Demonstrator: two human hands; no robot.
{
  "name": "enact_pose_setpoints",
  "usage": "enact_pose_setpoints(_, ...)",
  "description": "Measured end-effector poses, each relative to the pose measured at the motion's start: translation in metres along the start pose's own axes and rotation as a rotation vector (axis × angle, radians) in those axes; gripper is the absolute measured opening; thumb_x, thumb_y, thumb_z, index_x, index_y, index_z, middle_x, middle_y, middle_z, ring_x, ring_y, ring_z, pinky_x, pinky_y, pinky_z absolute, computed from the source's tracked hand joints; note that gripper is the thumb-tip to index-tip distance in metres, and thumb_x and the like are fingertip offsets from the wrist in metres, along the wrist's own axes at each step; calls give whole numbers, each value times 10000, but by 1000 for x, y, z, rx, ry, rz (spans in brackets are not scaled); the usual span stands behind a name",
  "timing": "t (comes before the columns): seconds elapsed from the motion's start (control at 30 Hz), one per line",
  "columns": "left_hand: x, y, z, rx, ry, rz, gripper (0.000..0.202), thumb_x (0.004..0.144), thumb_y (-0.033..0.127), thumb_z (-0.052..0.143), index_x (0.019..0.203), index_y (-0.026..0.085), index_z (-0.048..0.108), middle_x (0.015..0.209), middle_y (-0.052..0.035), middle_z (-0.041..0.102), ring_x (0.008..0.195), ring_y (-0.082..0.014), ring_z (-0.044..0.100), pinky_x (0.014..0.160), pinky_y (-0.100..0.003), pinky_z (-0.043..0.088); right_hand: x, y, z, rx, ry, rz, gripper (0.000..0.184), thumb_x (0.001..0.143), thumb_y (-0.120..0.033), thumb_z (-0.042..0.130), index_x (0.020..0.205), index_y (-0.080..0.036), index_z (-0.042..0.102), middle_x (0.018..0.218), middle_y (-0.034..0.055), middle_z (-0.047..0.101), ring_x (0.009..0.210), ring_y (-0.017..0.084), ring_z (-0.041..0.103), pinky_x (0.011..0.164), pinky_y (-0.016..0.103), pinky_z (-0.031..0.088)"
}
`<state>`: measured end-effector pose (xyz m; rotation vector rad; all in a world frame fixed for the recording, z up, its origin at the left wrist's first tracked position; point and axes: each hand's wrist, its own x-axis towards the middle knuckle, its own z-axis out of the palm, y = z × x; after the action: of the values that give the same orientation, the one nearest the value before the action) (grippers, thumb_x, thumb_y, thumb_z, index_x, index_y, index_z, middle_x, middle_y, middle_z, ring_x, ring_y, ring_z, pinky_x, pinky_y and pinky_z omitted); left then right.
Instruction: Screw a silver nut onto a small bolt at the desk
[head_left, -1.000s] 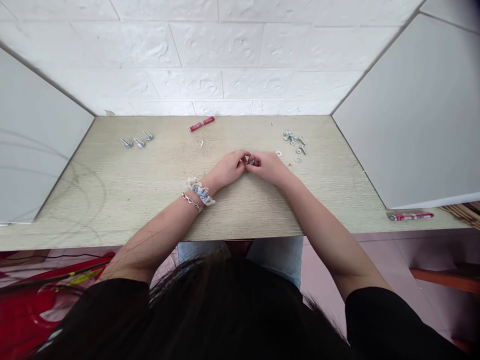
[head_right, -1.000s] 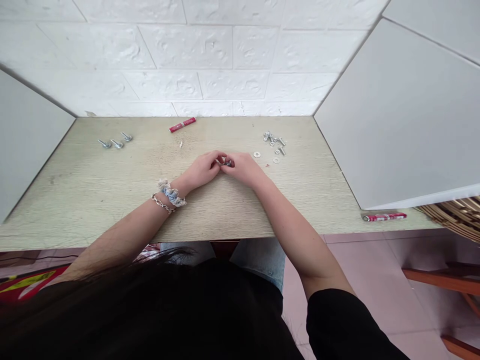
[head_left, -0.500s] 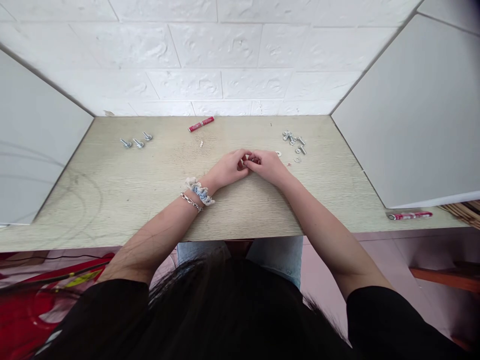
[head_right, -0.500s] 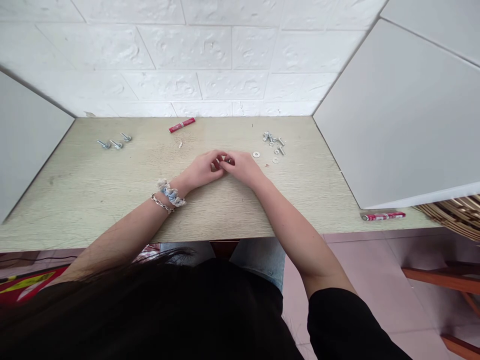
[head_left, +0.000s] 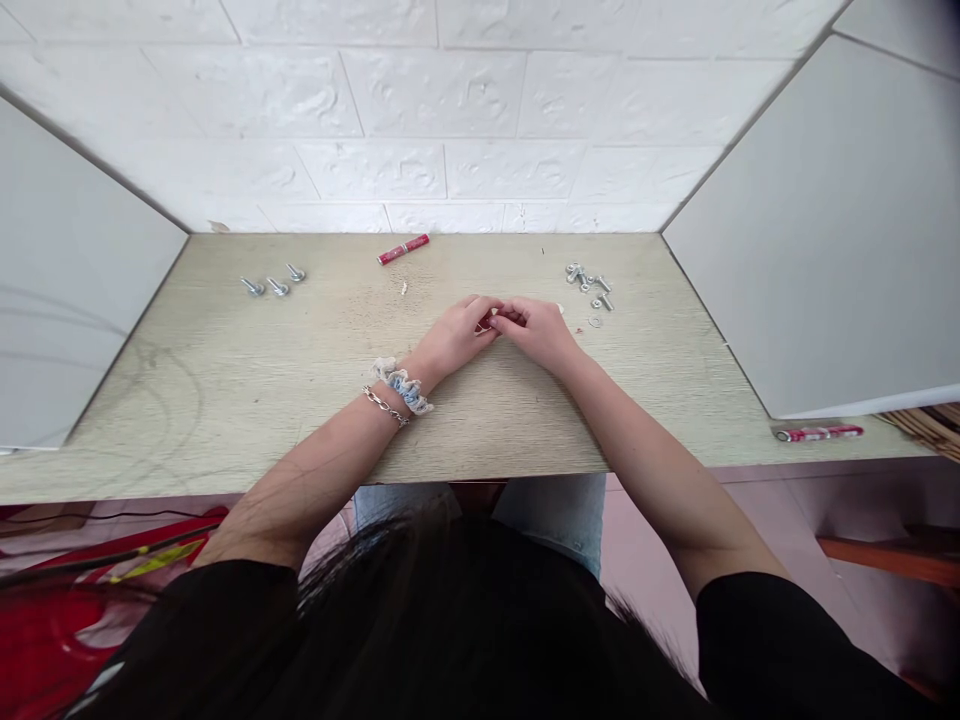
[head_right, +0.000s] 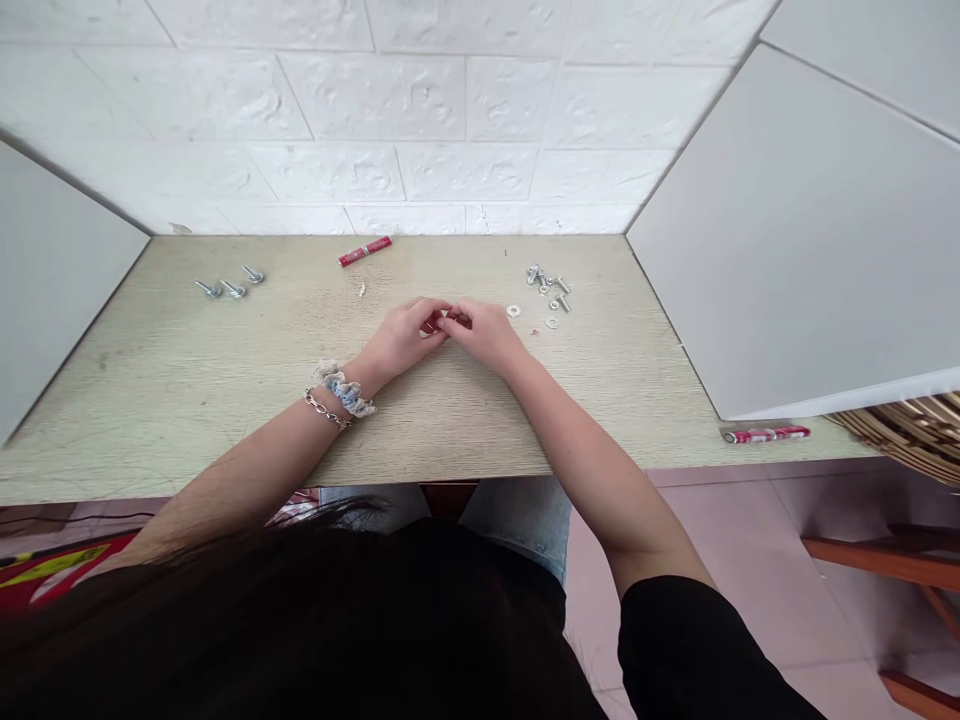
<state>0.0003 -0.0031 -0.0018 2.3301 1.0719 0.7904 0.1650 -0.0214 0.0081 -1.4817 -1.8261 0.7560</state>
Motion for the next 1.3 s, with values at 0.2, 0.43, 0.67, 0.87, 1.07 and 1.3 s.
enact_pose_setpoints(0.2, -1, 3, -1, -10, 46, 13, 222, 878, 172, 565, 1094, 170, 611, 1037, -62, 635, 935, -148, 602, 862, -277, 491, -3, -4, 0, 16, 52, -52, 195, 805, -356, 589, 751, -175, 637, 742, 22, 678, 686, 147, 566, 670, 289, 413)
enact_pose_setpoints(0.43, 1, 4, 2, -27, 75, -75, 161, 838, 172, 617, 999, 166, 610, 982, -38, 662, 874, -141, 612, 820, -280, 511, -3, -1, 2, 62, 61, -109, 144, 781, -316, 613, 799, -183, 665, 768, 22, 696, 694, 153, 596, 670, 295, 450)
enact_pose_setpoints(0.67, 1, 3, 3, -39, 108, -124, 107, 808, 171, 634, 912, 154, 653, 883, -26, 694, 792, -133, 620, 779, -269, 514, -4, 3, 3, 70, 98, -245, 141, 767, -319, 588, 814, -193, 631, 731, 12, 663, 647, 137, 562, 661, 295, 464)
enact_pose_setpoints(0.87, 3, 2, 4, -139, 166, -142, 178, 824, 175, 612, 982, 161, 693, 916, -31, 726, 791, -117, 633, 779, -247, 511, -3, 7, 3, 89, 145, -285, 197, 796, -344, 542, 931, -204, 576, 735, -6, 631, 606, 114, 518, 599, 264, 431)
enact_pose_setpoints(1.07, 4, -2, 6, -334, 220, -167, 217, 841, 176, 582, 1030, 153, 684, 943, -40, 729, 782, -107, 633, 764, -248, 510, 2, 11, 4, 59, 186, -324, 220, 813, -340, 560, 971, -192, 601, 789, 9, 632, 615, 107, 513, 641, 272, 456)
enact_pose_setpoints(1.3, 5, -5, 9, -555, 227, -208, 212, 909, 231, 510, 1030, 147, 663, 952, -52, 721, 821, -114, 657, 784, -264, 540, 5, 13, 7, -18, 133, -318, 171, 814, -265, 576, 952, -198, 651, 811, 12, 641, 647, 120, 536, 667, 278, 472)
